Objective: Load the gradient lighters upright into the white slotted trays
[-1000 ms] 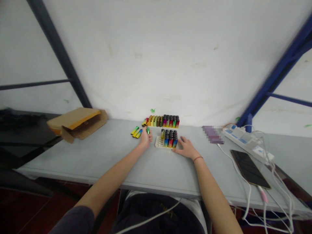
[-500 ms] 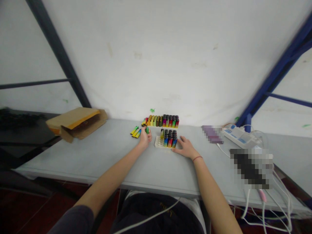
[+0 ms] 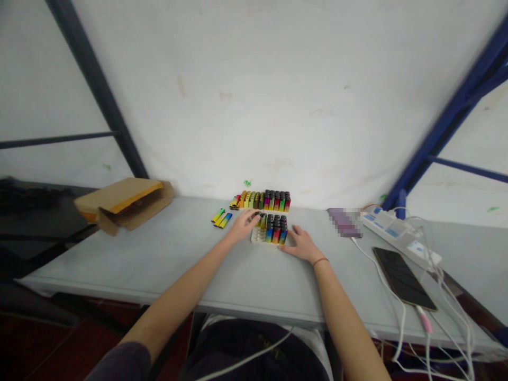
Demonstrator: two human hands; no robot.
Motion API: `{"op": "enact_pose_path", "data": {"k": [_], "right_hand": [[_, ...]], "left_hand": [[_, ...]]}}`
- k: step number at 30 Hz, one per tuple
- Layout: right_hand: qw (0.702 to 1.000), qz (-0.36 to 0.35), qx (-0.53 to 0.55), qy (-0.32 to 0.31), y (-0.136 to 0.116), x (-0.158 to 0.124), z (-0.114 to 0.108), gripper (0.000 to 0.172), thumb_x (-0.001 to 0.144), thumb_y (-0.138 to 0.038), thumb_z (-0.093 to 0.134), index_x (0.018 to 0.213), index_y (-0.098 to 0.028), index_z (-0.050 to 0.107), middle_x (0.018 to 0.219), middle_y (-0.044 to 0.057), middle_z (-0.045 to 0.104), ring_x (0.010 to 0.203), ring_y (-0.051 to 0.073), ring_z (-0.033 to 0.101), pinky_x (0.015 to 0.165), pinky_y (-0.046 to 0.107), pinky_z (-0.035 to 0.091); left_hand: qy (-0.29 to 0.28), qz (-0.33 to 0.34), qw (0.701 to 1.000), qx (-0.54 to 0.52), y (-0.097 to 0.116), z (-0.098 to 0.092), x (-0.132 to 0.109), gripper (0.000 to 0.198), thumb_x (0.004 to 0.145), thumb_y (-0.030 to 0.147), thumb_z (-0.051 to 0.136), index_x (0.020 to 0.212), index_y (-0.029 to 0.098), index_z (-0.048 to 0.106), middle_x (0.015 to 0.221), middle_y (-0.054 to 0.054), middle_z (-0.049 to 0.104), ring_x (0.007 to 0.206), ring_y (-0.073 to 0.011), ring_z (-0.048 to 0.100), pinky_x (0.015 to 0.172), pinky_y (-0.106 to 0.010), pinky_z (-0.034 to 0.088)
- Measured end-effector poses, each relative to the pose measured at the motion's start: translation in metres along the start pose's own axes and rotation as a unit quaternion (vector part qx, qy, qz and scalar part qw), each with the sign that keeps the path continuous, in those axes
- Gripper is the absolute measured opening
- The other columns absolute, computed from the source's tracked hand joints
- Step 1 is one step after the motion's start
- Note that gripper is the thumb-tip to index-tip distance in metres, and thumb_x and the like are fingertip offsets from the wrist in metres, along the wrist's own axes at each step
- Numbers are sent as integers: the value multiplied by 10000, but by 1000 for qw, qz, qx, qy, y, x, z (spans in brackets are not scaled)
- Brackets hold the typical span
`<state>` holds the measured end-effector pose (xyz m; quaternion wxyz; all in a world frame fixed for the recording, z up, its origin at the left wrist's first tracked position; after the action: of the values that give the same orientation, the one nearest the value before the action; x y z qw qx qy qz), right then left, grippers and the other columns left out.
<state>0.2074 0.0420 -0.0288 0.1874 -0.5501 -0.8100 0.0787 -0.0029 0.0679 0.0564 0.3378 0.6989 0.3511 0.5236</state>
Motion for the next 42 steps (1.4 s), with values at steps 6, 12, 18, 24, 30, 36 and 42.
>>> {"op": "enact_pose_path", "data": {"k": [6,12,18,24,30,36,42], "right_hand": [[1000,0,-7,2,0,0,1,709,821,-664,620,1396,-253,568,1501,143,488,1334,369,496,1133,530,367],[1000,-2,-6,4,1,0,1,713,822,-677,612,1400,-262,565,1500,139,487,1339,370,493,1124,537,380],[1000,7,-15,-4,2,0,2,741,818,-695,607,1381,-214,581,1510,167,464,1355,365,478,1138,517,380],[1000,15,-10,-9,3,0,3,763,820,-702,596,1399,-205,565,1529,168,446,1379,369,454,1153,525,363],[1000,7,-4,-7,3,0,2,750,818,-698,604,1395,-220,573,1519,161,468,1377,376,454,1148,535,365],[1000,15,-16,-16,3,0,4,801,824,-703,587,1411,-160,552,1530,196,437,1392,378,439,1164,519,349],[1000,11,-15,-18,2,1,3,796,826,-706,583,1408,-165,560,1523,192,444,1391,371,442,1164,507,358]], "left_hand": [[-68,-20,997,-18,-2,12,-2,206,776,262,742,974,217,775,995,-76,690,875,-201,628,817,-311,522],[-83,28,996,26,0,14,-4,204,810,296,702,991,229,770,1031,-82,714,854,-199,658,804,-319,548],[-69,42,995,61,-6,12,-3,263,821,306,694,1072,231,723,997,-69,706,797,-178,650,804,-301,525],[74,-37,931,355,-8,-35,-1,242,933,305,530,1007,225,746,1117,-133,675,1125,-314,535,976,-443,405],[24,-177,806,564,-40,-61,-9,302,924,219,468,982,145,756,1273,-205,608,1242,-381,444,957,-493,367],[-39,-177,805,565,-45,-43,-7,404,954,188,379,1222,151,679,1288,-172,622,1197,-316,517,958,-434,399],[6,-231,773,591,-47,-69,-9,399,953,174,377,1152,133,720,1317,-201,591,1229,-332,490,954,-446,395]]}}
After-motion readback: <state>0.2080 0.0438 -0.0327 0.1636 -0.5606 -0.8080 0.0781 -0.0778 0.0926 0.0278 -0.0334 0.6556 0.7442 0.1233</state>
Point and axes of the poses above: each hand's wrist, its own x-axis towards the middle knuckle, its own z-axis out of the palm, y = z × x, the point moved 10 cm from there along x, towards the middle knuckle
